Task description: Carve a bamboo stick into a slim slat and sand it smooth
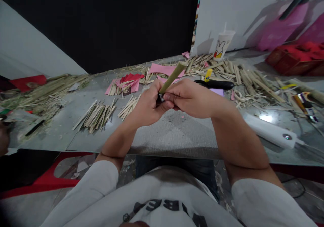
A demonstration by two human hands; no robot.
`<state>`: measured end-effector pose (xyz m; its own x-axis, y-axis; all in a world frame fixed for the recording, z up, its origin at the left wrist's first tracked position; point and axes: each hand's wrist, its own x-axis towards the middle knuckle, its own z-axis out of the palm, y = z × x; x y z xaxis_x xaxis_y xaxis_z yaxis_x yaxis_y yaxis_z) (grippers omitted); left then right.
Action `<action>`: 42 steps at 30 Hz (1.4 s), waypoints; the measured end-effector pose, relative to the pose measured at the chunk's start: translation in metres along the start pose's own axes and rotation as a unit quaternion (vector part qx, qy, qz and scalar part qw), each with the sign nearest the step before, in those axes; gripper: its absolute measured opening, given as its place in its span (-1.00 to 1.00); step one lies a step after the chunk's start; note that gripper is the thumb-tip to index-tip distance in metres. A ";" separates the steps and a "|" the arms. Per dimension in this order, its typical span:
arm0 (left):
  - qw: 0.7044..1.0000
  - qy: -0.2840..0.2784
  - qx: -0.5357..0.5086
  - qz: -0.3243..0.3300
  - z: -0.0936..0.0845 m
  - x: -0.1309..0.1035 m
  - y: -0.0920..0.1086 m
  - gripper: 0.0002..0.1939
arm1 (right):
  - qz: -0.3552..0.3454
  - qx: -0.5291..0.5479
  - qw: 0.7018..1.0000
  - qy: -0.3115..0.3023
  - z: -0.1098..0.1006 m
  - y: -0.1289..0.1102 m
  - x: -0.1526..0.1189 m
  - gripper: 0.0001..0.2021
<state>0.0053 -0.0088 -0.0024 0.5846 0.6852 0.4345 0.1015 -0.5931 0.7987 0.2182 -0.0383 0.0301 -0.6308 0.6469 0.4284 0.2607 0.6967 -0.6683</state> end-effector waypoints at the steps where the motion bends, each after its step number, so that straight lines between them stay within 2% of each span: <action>1: 1.000 0.000 -0.002 0.000 0.001 0.000 -0.001 -0.37 | 0.007 0.005 1.000 0.001 0.000 0.000 0.000 -0.64; 8: 0.999 0.016 0.035 -0.002 0.001 0.000 -0.003 -0.37 | 0.080 0.041 0.996 0.016 0.003 0.003 0.001 -0.62; 14: 0.996 0.057 0.074 0.005 0.001 0.003 -0.006 -0.42 | 0.022 -0.009 0.994 0.108 0.011 0.001 0.006 -0.56; 16: 0.996 0.062 0.070 0.010 0.001 0.005 -0.007 -0.42 | 0.014 -0.016 0.993 0.120 0.011 0.000 0.007 -0.55; 23: 1.000 0.005 -0.027 0.002 -0.002 0.005 -0.001 -0.36 | 0.088 0.059 0.994 0.038 0.008 0.005 0.005 -0.60; 30: 0.999 -0.025 0.027 0.015 -0.004 0.005 -0.003 -0.38 | 0.104 0.048 0.993 0.032 0.008 0.007 0.005 -0.57; 34: 0.993 0.008 0.116 0.023 -0.005 0.009 -0.011 -0.33 | 0.062 0.026 0.995 0.071 0.008 0.004 0.007 -0.53; 37: 0.991 0.018 0.128 0.041 -0.006 0.011 -0.015 -0.33 | 0.046 0.026 0.994 0.092 0.009 0.003 0.007 -0.49; 42: 0.992 -0.001 0.115 0.041 -0.009 0.009 -0.014 -0.32 | 0.079 0.071 0.993 0.044 0.010 0.007 0.009 -0.52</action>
<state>0.0018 0.0093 -0.0058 0.5999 0.6302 0.4930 0.2354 -0.7279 0.6440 0.2072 -0.0308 0.0225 -0.5221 0.7742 0.3580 0.2415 0.5367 -0.8085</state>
